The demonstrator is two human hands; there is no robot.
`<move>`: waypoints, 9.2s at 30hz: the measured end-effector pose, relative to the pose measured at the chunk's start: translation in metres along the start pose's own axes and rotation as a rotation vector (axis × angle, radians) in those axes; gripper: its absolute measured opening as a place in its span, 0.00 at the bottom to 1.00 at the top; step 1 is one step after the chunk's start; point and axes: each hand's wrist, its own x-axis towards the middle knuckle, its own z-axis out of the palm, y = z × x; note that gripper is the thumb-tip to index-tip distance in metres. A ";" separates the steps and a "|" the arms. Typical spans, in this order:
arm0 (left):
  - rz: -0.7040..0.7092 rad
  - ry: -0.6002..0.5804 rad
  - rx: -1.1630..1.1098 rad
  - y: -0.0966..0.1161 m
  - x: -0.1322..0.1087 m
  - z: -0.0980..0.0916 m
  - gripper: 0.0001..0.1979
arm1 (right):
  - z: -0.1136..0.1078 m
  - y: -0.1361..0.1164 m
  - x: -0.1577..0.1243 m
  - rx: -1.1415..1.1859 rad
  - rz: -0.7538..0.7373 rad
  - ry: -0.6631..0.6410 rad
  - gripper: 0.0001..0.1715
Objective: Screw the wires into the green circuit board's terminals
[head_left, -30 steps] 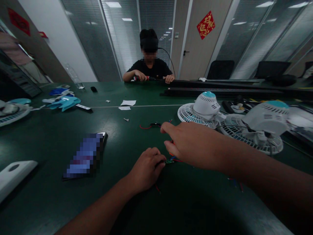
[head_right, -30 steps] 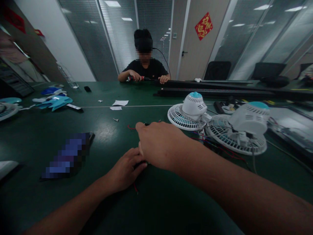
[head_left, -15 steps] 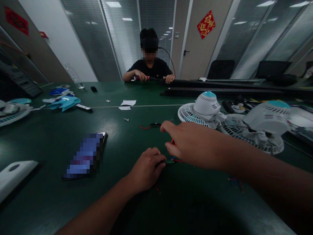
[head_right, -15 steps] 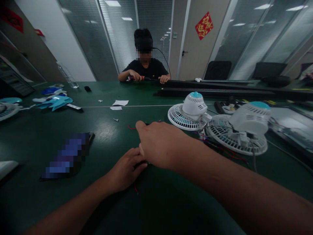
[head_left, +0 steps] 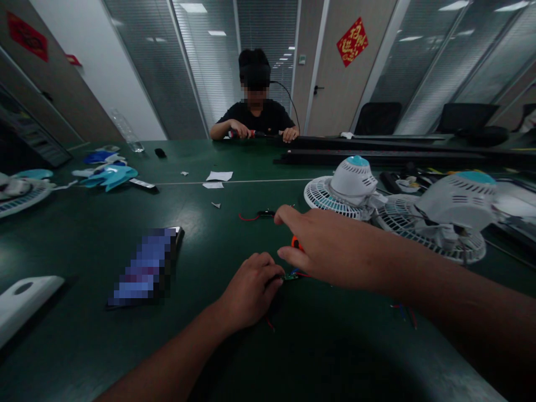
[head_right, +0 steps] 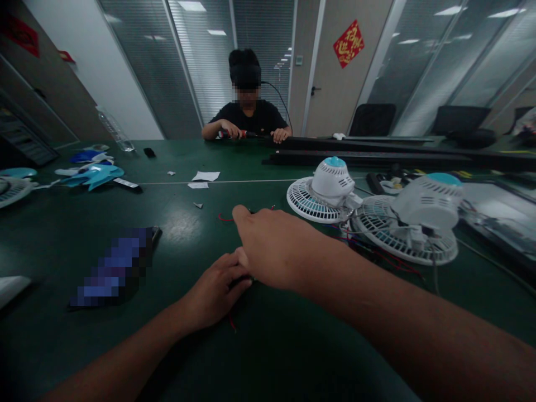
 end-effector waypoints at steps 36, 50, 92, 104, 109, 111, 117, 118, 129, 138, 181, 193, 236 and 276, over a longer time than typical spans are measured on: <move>-0.012 -0.014 -0.002 -0.001 0.000 0.000 0.09 | -0.001 0.001 -0.003 -0.062 -0.002 -0.008 0.18; -0.015 -0.006 -0.015 -0.002 0.002 0.001 0.09 | 0.002 0.005 -0.001 -0.041 -0.023 0.013 0.20; -0.018 -0.008 -0.013 0.001 0.002 -0.002 0.09 | 0.000 0.007 0.002 -0.026 0.048 -0.015 0.23; -0.014 0.006 -0.021 0.001 0.001 0.000 0.09 | 0.000 0.005 0.000 -0.021 0.043 -0.015 0.23; -0.011 -0.008 -0.017 0.000 0.001 -0.001 0.09 | -0.001 0.005 0.000 -0.015 0.033 -0.014 0.23; -0.012 -0.009 -0.015 0.001 0.001 -0.001 0.09 | -0.001 0.005 0.000 -0.016 0.028 -0.011 0.23; 0.001 0.009 -0.005 -0.001 0.001 0.000 0.09 | 0.002 0.007 0.000 -0.011 0.018 0.009 0.23; 0.001 0.010 -0.004 -0.001 0.001 0.001 0.09 | 0.002 0.007 0.000 -0.013 0.013 0.015 0.23; 0.006 0.011 -0.008 0.001 0.000 -0.001 0.09 | -0.001 0.000 -0.002 -0.123 0.065 -0.003 0.23; -0.013 -0.005 0.002 -0.001 0.001 0.000 0.09 | 0.001 0.006 0.000 -0.289 0.041 -0.014 0.21; 0.014 0.033 -0.008 -0.003 0.001 0.003 0.10 | 0.009 0.004 0.004 -0.062 0.007 0.101 0.18; -0.013 0.003 -0.006 0.002 0.001 -0.001 0.08 | 0.006 -0.003 0.003 -0.210 0.088 0.136 0.22; 0.033 0.049 0.013 -0.003 0.000 0.003 0.10 | 0.061 0.002 -0.005 0.137 -0.002 0.797 0.22; 0.039 0.064 -0.016 -0.006 0.000 0.007 0.11 | 0.067 0.004 -0.005 0.357 -0.158 0.956 0.13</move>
